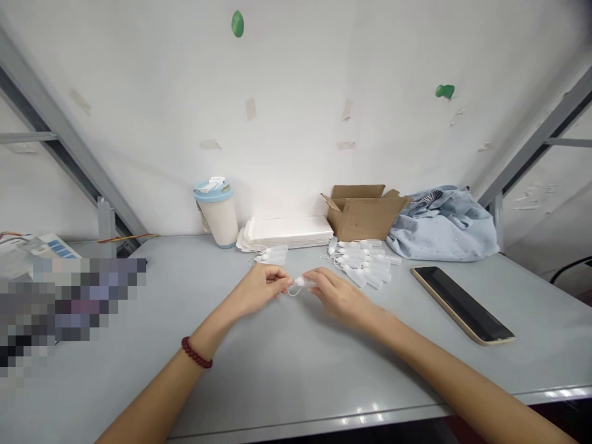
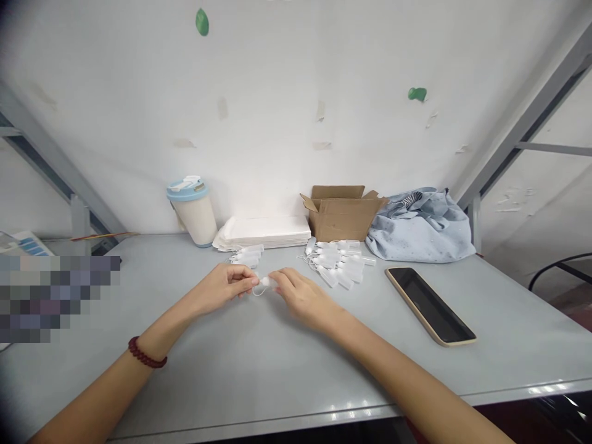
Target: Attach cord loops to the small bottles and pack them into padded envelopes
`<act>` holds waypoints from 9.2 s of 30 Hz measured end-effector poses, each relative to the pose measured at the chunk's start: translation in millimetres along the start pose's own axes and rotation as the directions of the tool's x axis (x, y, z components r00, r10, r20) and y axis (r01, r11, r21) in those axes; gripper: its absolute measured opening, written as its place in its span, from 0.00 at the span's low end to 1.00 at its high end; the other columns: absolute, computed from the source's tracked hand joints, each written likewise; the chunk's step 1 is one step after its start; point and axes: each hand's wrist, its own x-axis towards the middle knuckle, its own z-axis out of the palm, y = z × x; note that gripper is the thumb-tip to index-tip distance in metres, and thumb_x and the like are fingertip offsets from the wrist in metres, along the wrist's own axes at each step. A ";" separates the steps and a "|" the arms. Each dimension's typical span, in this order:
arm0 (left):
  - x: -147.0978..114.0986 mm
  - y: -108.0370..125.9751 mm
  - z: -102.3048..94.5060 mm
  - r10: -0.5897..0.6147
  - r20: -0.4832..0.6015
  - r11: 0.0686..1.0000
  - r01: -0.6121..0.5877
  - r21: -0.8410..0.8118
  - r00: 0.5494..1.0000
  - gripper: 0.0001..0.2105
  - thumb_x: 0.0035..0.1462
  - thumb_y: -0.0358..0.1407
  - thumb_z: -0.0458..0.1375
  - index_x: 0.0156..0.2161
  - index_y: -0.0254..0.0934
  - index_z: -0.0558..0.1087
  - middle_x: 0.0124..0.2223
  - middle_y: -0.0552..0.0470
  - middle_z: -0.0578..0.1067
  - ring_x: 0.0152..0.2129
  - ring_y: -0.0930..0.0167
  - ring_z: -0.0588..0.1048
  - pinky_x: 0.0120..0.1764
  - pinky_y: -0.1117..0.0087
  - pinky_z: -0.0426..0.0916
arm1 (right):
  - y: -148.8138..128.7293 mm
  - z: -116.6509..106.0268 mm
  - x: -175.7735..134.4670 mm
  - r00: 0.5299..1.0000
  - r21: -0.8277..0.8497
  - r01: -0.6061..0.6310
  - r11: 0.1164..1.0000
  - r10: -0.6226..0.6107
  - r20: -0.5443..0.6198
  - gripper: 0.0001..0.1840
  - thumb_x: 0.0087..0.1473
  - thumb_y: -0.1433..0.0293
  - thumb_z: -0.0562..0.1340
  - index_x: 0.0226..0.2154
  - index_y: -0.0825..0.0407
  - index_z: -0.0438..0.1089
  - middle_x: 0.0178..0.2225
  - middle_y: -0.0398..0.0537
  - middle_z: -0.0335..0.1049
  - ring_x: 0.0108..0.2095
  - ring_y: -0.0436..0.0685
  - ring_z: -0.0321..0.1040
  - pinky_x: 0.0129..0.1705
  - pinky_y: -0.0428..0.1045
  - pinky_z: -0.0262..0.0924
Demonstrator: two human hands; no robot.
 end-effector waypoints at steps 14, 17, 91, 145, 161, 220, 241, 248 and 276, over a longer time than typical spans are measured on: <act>43.4 -55.0 -42.4 -0.020 -0.665 0.990 -0.078 -0.117 0.746 0.11 0.45 0.41 0.60 0.28 0.33 0.75 0.28 0.50 0.76 0.25 0.71 0.71 0.26 0.73 0.63 | 23.9 -17.2 4.6 0.914 -0.293 -0.378 0.878 0.405 0.033 0.10 0.59 0.72 0.52 0.44 0.54 0.61 0.41 0.55 0.69 0.40 0.60 0.67 0.31 0.50 0.62; 52.5 -56.6 -39.5 -0.010 -0.682 0.989 -0.092 -0.113 0.732 0.13 0.49 0.41 0.57 0.34 0.33 0.75 0.33 0.46 0.78 0.31 0.67 0.74 0.30 0.71 0.66 | 22.5 -19.7 7.0 0.849 -0.372 -0.439 0.818 0.513 0.126 0.09 0.59 0.73 0.52 0.43 0.55 0.63 0.41 0.55 0.69 0.43 0.61 0.66 0.30 0.49 0.60; 1.8 -6.4 30.3 0.022 -0.023 0.979 -0.026 -0.203 0.999 0.13 0.52 0.44 0.54 0.30 0.36 0.71 0.29 0.51 0.72 0.25 0.72 0.68 0.30 0.72 0.62 | -1.2 -41.8 12.7 0.839 0.517 -0.540 0.664 0.470 0.274 0.12 0.56 0.65 0.56 0.31 0.53 0.72 0.30 0.45 0.72 0.33 0.53 0.67 0.35 0.48 0.60; 0.7 -10.8 38.8 0.024 -0.118 0.995 -0.035 -0.094 0.993 0.14 0.53 0.43 0.54 0.28 0.33 0.72 0.26 0.52 0.72 0.22 0.73 0.66 0.27 0.73 0.62 | -4.6 -17.1 5.1 0.791 0.651 -0.588 0.480 0.512 0.336 0.12 0.57 0.61 0.55 0.41 0.50 0.60 0.26 0.40 0.66 0.29 0.51 0.61 0.31 0.47 0.52; 2.5 -17.5 40.9 -0.007 -0.053 0.998 0.004 -0.057 0.999 0.14 0.53 0.43 0.52 0.25 0.35 0.70 0.24 0.53 0.70 0.21 0.73 0.67 0.27 0.73 0.61 | -3.8 -8.1 1.7 0.789 0.649 -0.597 0.471 0.493 0.368 0.12 0.56 0.61 0.56 0.41 0.50 0.59 0.25 0.39 0.65 0.29 0.51 0.62 0.33 0.47 0.53; 1.9 -3.7 -30.6 -0.011 -0.319 0.952 0.107 0.285 0.948 0.18 0.50 0.48 0.53 0.20 0.36 0.69 0.19 0.56 0.69 0.16 0.74 0.60 0.22 0.74 0.53 | 51.6 -18.4 0.2 0.815 -0.137 -0.560 0.817 0.513 -0.271 0.10 0.58 0.70 0.51 0.29 0.51 0.66 0.29 0.48 0.70 0.35 0.57 0.63 0.48 0.57 0.43; -9.1 1.5 29.0 0.105 0.108 0.987 -0.117 0.108 0.989 0.13 0.52 0.45 0.56 0.31 0.36 0.73 0.25 0.55 0.69 0.22 0.74 0.65 0.26 0.73 0.59 | -4.8 -28.7 12.9 0.834 0.751 -0.452 0.482 0.526 0.165 0.10 0.53 0.61 0.59 0.29 0.51 0.68 0.28 0.43 0.67 0.31 0.52 0.64 0.36 0.49 0.58; -6.7 1.9 30.5 0.071 0.003 0.995 -0.071 -0.069 0.997 0.12 0.52 0.44 0.57 0.31 0.35 0.69 0.25 0.56 0.69 0.20 0.75 0.68 0.25 0.74 0.63 | -4.0 -20.5 12.2 0.806 0.748 -0.489 0.448 0.560 0.192 0.17 0.59 0.58 0.52 0.37 0.52 0.67 0.33 0.46 0.68 0.35 0.53 0.65 0.39 0.49 0.59; -1.4 0.0 17.6 0.035 -0.068 0.941 -0.056 -0.333 0.997 0.13 0.53 0.43 0.57 0.37 0.35 0.74 0.26 0.54 0.70 0.25 0.74 0.67 0.26 0.74 0.62 | -15.2 -23.0 9.9 0.801 0.765 -0.572 0.295 0.401 0.444 0.13 0.54 0.62 0.58 0.29 0.55 0.69 0.25 0.43 0.66 0.24 0.48 0.60 0.26 0.44 0.53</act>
